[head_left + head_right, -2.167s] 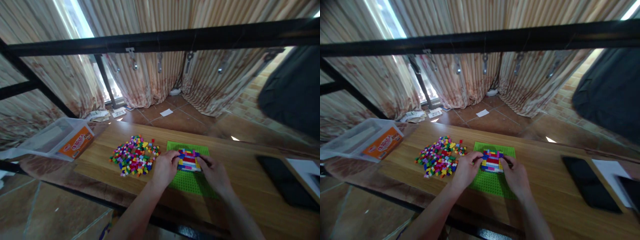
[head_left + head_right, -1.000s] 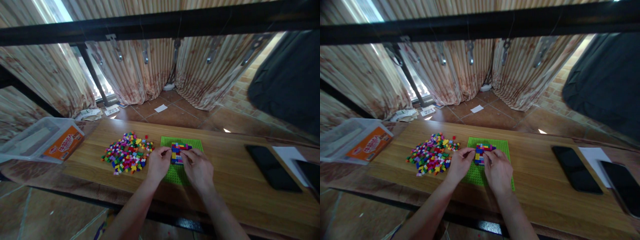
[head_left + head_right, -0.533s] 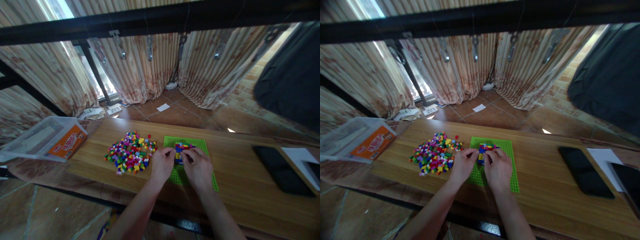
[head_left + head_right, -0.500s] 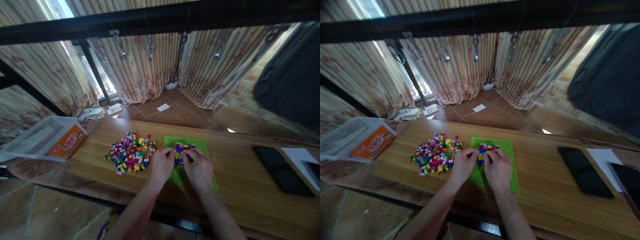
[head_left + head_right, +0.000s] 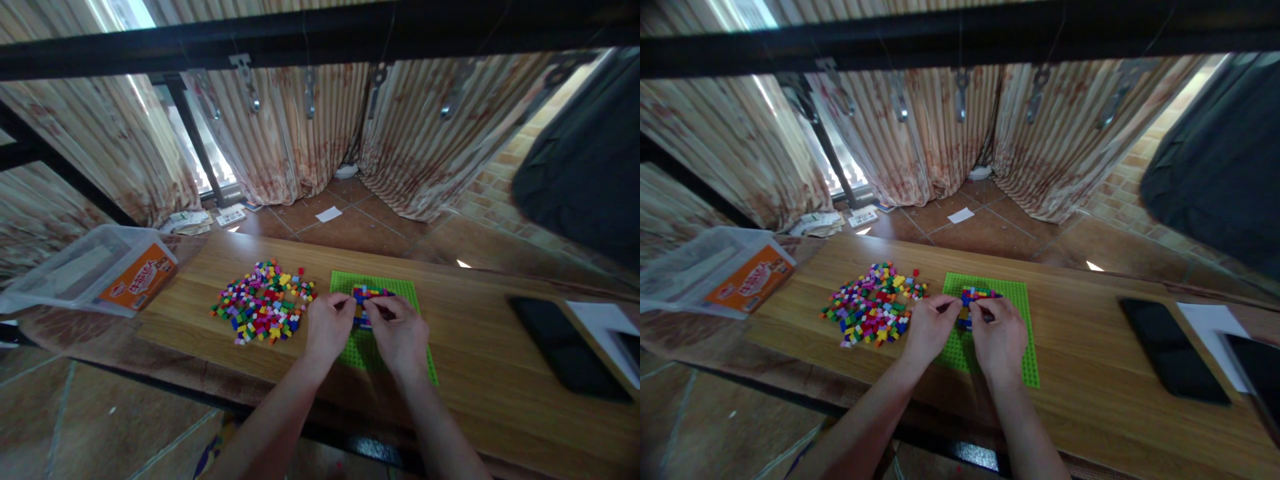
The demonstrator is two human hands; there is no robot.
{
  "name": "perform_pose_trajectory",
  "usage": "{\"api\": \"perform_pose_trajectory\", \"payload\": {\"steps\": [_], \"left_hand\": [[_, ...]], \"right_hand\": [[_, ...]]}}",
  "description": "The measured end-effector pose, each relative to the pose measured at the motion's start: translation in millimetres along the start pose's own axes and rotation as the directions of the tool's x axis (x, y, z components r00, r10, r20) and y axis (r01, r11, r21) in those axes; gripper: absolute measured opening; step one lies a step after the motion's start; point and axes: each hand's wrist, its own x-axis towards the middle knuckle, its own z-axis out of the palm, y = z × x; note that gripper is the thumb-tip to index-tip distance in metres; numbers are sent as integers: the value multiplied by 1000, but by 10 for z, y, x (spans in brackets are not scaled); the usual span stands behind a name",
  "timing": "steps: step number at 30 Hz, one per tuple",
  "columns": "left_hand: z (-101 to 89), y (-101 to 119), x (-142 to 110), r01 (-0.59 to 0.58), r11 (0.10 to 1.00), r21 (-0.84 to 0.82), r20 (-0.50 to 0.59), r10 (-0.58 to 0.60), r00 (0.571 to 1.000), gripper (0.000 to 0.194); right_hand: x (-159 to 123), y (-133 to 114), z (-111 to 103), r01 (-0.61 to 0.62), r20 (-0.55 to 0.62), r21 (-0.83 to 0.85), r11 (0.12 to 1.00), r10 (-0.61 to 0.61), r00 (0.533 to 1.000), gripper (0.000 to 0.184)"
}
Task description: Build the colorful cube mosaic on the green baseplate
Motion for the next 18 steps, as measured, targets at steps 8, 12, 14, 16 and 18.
{"api": "perform_pose_trajectory", "payload": {"steps": [8,12,14,16,18], "left_hand": [[11,38,-7,20,1000,-14,-12,-20,1000,22],[22,30,-8,19,1000,-16,-26,-19,999,22],[27,21,-10,19,1000,-22,-24,-19,1000,23],[31,13,-16,20,999,-25,-14,-21,1000,23],[26,4,-17,14,1000,-28,7,-14,1000,24]], "right_hand": [[-7,50,10,41,22,-5,999,-41,999,22],[-28,36,-5,113,26,-80,990,-111,993,23],[-34,37,-7,135,29,-103,986,-132,991,23],[-36,53,-10,156,27,-99,983,-154,988,24],[-39,82,-27,178,22,-58,982,-177,984,24]]}}
